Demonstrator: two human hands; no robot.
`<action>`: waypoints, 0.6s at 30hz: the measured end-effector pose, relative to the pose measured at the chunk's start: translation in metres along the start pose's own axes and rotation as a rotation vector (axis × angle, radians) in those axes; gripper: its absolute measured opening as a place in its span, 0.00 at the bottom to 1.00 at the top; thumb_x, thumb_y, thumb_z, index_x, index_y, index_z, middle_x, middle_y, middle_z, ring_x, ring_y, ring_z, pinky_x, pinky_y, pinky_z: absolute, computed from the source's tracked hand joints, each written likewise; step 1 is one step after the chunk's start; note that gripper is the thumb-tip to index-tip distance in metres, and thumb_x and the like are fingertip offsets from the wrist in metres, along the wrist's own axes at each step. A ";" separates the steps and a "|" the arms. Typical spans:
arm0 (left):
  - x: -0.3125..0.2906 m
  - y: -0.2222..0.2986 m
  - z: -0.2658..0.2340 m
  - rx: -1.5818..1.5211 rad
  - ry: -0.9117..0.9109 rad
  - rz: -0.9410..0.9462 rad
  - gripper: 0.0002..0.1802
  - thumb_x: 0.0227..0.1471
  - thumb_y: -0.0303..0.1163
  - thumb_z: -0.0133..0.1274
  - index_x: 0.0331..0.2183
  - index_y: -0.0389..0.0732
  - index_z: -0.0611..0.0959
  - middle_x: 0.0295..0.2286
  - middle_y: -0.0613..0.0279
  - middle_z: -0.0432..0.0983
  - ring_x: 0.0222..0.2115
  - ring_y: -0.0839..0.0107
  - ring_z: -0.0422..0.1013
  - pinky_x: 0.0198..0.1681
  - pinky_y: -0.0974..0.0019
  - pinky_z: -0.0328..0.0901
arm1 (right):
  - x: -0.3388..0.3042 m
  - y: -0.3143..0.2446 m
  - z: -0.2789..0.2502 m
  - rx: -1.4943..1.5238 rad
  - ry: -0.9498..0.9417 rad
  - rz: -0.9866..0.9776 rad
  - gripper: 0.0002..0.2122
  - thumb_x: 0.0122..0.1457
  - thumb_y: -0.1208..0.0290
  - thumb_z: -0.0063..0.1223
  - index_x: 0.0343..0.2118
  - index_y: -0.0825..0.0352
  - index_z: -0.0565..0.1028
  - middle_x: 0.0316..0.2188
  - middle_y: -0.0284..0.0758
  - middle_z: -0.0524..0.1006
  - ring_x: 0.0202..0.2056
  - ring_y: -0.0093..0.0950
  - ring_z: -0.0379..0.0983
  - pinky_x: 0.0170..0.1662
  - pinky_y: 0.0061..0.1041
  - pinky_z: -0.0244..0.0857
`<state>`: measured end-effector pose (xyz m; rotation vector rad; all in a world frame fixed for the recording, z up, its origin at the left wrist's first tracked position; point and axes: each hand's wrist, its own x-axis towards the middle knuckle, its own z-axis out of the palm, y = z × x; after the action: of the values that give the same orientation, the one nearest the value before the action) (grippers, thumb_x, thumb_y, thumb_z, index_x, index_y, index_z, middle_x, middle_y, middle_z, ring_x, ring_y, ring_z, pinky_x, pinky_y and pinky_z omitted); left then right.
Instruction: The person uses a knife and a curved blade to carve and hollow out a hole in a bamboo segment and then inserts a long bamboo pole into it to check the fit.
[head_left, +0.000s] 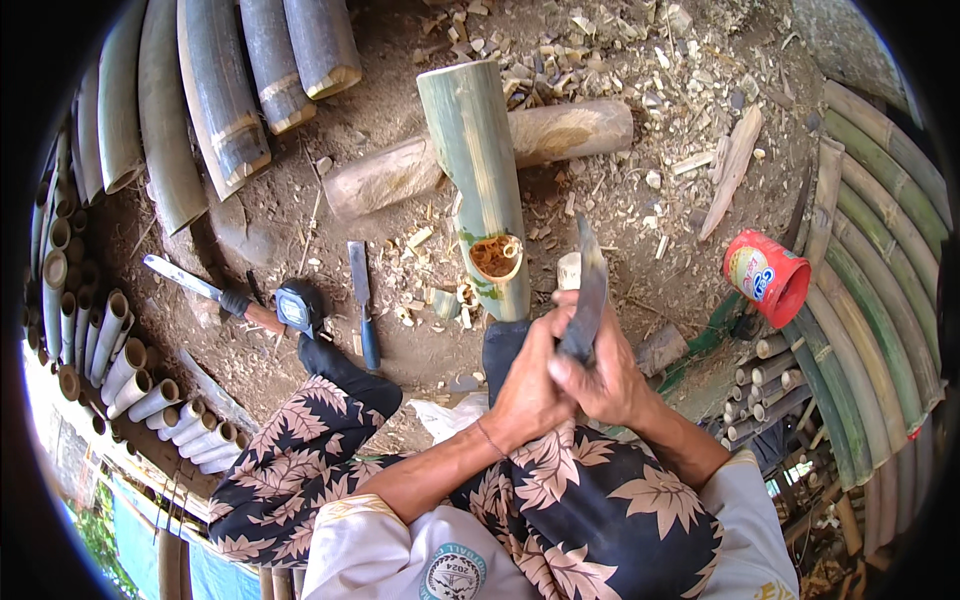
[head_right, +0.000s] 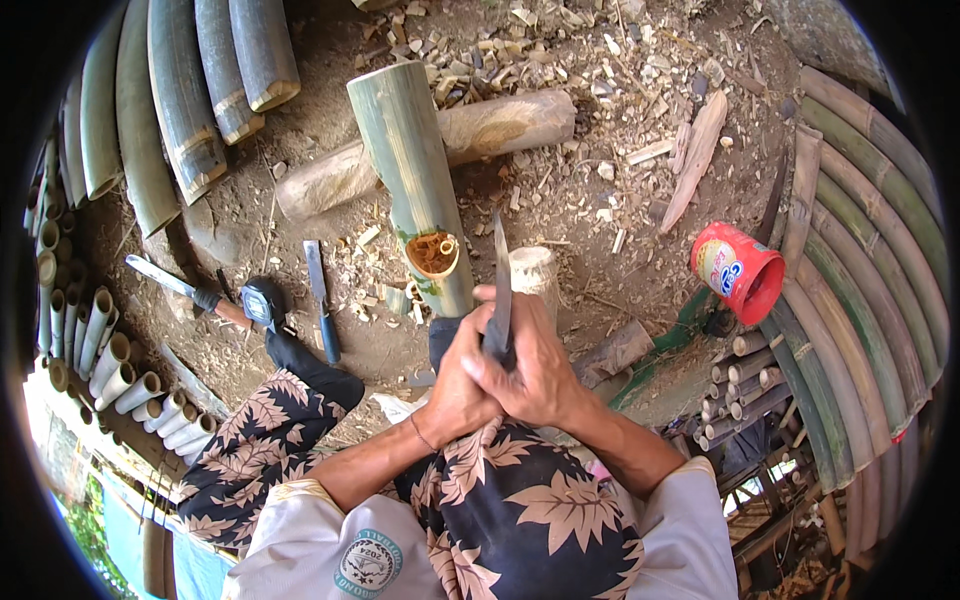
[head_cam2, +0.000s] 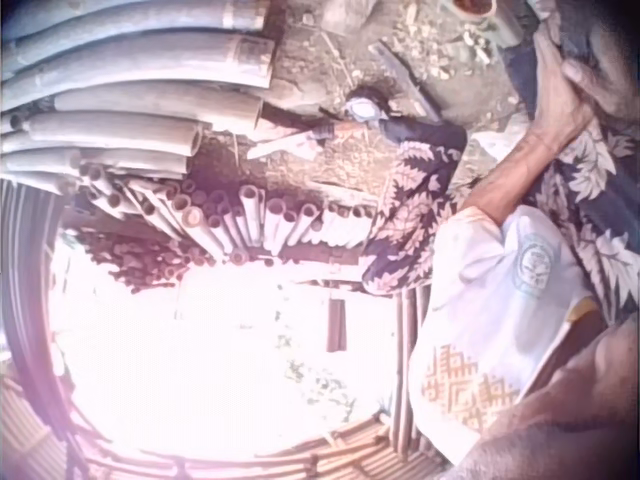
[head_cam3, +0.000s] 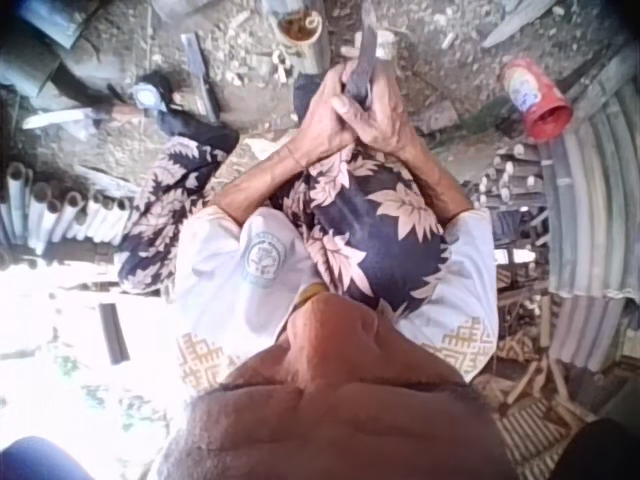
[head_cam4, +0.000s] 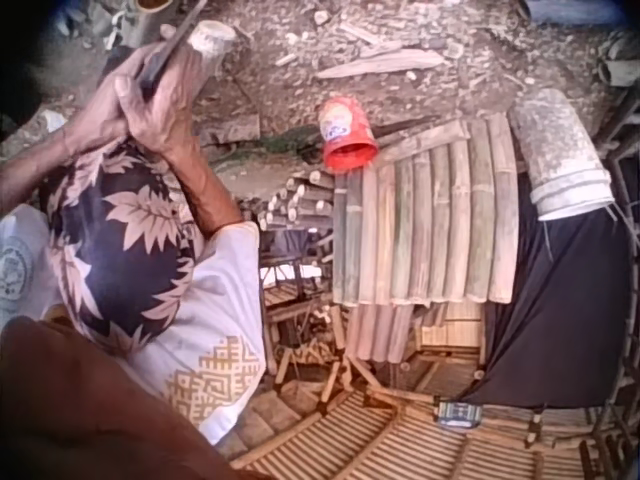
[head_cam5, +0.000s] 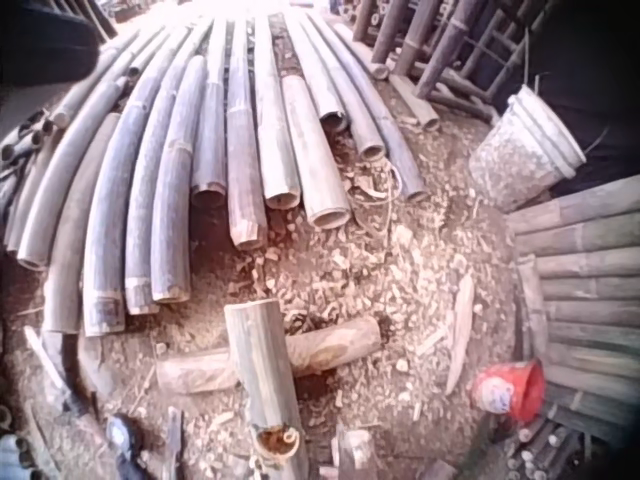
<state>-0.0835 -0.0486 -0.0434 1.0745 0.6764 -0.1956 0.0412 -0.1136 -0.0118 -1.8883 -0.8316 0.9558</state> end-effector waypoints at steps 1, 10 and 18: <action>0.009 0.010 0.000 0.006 -0.063 0.041 0.48 0.40 0.30 0.64 0.57 0.27 0.57 0.51 0.31 0.62 0.53 0.40 0.62 0.56 0.51 0.61 | -0.003 -0.002 -0.014 -0.045 -0.123 0.092 0.31 0.61 0.54 0.52 0.58 0.76 0.61 0.47 0.49 0.67 0.47 0.42 0.65 0.52 0.42 0.57; 0.047 0.011 -0.006 -1.051 0.089 -0.416 0.26 0.60 0.52 0.49 0.52 0.45 0.73 0.42 0.63 0.72 0.43 0.69 0.67 0.47 0.55 0.65 | 0.085 -0.012 -0.070 -0.724 -0.755 -0.091 0.18 0.48 0.69 0.59 0.43 0.66 0.73 0.27 0.40 0.78 0.29 0.42 0.78 0.30 0.38 0.72; 0.056 0.039 0.000 -0.945 0.453 -0.605 0.18 0.62 0.41 0.43 0.32 0.35 0.77 0.21 0.61 0.70 0.21 0.72 0.68 0.28 0.66 0.67 | 0.099 0.030 -0.057 -0.383 -0.902 0.079 0.11 0.49 0.70 0.58 0.36 0.64 0.76 0.25 0.42 0.80 0.29 0.41 0.79 0.32 0.37 0.73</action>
<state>-0.0214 -0.0199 -0.0482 -0.0300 1.3210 -0.1205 0.1431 -0.0665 -0.0472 -1.7683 -1.5491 1.8540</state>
